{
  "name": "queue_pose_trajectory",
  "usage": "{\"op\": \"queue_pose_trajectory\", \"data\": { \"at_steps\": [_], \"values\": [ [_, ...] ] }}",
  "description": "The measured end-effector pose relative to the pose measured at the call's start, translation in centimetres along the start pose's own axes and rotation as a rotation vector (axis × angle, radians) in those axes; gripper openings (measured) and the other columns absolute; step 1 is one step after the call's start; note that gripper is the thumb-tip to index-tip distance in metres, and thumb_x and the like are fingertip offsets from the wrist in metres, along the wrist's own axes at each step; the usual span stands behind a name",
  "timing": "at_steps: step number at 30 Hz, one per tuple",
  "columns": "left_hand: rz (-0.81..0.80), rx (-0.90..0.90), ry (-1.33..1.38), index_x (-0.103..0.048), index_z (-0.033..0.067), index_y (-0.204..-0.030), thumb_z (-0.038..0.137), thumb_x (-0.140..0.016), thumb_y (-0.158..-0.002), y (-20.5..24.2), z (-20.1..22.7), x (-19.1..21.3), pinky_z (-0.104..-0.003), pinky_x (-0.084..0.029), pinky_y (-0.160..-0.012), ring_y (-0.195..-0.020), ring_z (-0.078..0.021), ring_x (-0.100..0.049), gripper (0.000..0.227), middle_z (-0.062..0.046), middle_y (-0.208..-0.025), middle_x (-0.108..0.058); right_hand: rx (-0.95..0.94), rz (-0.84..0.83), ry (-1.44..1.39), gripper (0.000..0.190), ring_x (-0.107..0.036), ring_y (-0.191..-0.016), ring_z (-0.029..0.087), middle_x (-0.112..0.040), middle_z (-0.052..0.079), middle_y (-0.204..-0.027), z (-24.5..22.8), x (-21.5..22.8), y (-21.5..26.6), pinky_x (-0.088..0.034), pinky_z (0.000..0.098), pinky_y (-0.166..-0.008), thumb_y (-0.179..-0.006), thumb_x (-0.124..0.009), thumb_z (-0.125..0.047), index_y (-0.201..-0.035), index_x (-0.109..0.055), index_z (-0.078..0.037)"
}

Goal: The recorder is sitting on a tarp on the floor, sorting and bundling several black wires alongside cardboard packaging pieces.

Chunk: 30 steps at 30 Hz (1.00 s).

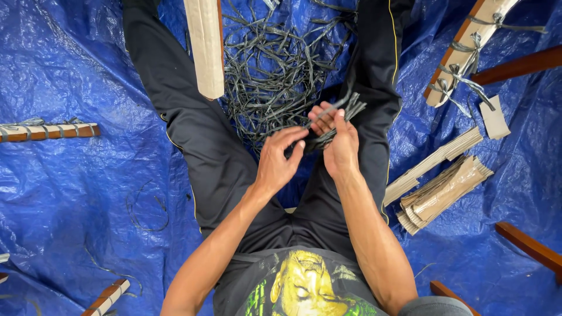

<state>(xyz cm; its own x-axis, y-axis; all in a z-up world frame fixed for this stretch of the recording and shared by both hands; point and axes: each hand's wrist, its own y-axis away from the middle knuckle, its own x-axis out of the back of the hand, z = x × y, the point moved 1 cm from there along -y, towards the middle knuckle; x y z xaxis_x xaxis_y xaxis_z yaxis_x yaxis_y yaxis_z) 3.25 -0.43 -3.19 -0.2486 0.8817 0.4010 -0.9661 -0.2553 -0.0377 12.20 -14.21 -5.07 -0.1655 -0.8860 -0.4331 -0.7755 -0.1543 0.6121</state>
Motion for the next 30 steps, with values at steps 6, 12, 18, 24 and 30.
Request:
{"op": "queue_pose_trajectory", "data": {
  "at_steps": [6, 12, 18, 24, 30],
  "values": [
    [-0.153, 0.113, 0.058, -0.072, 0.0021, -0.117, 0.01, -0.064, -0.095, 1.6, -0.5, 0.3, -0.034, -0.056, -0.086, -0.103, -0.03, -0.073, 0.025, -0.012, -0.122, -0.073, 0.168, -0.073, -0.081, 0.039, -0.059, -0.08, 0.015, -0.061, 0.003, -0.086, -1.7, 1.6, -1.5, -0.054, 0.0336, -0.081, -0.11, -0.047, -0.034, -0.121, -0.063, -0.001],
    [-0.253, 0.175, 0.045, -0.075, 0.003, -0.11, 0.009, -0.064, -0.093, 1.9, -2.5, 0.3, -0.033, -0.056, -0.08, -0.095, -0.0267, -0.074, 0.022, -0.009, -0.117, -0.076, 0.269, -0.08, -0.025, 0.029, -0.042, -0.07, 0.009, -0.044, -0.003, -0.076, -3.6, 2.1, -1.2, -0.044, 0.0303, -0.071, -0.113, -0.05, -0.03, -0.107, -0.062, -0.004],
    [-0.291, 0.137, 0.008, -0.078, 0.0071, -0.103, 0.009, -0.066, -0.09, 0.8, -7.3, -0.8, -0.036, -0.056, -0.091, -0.103, -0.0271, -0.073, 0.018, -0.007, -0.113, -0.077, 0.301, -0.077, 0.037, 0.029, -0.039, -0.066, 0.008, -0.041, -0.004, -0.073, -3.7, 2.5, -0.9, -0.041, 0.0288, -0.065, -0.113, -0.05, -0.032, -0.103, -0.059, -0.007],
    [0.078, 0.172, -0.276, -0.078, 0.0124, -0.096, 0.008, -0.066, -0.085, -4.0, -10.0, -2.6, -0.048, -0.04, -0.104, -0.122, -0.0312, -0.057, 0.017, -0.005, -0.122, -0.072, 0.332, -0.092, 0.053, 0.029, -0.035, -0.06, 0.007, -0.038, -0.004, -0.068, -4.7, 2.5, 0.3, -0.033, 0.0257, -0.055, -0.113, -0.048, -0.034, -0.1, -0.054, -0.008],
    [0.028, 0.108, -0.366, -0.075, 0.0182, -0.113, 0.019, -0.072, -0.083, -10.3, -12.9, -10.6, -0.054, -0.033, -0.107, -0.132, -0.0354, -0.047, 0.03, -0.008, -0.135, -0.062, 0.339, -0.107, 0.04, 0.029, -0.029, -0.056, 0.005, -0.035, -0.005, -0.067, -4.8, 2.8, 1.0, -0.026, 0.0239, -0.05, -0.114, -0.048, -0.032, -0.099, -0.053, -0.008]
  ]
}}
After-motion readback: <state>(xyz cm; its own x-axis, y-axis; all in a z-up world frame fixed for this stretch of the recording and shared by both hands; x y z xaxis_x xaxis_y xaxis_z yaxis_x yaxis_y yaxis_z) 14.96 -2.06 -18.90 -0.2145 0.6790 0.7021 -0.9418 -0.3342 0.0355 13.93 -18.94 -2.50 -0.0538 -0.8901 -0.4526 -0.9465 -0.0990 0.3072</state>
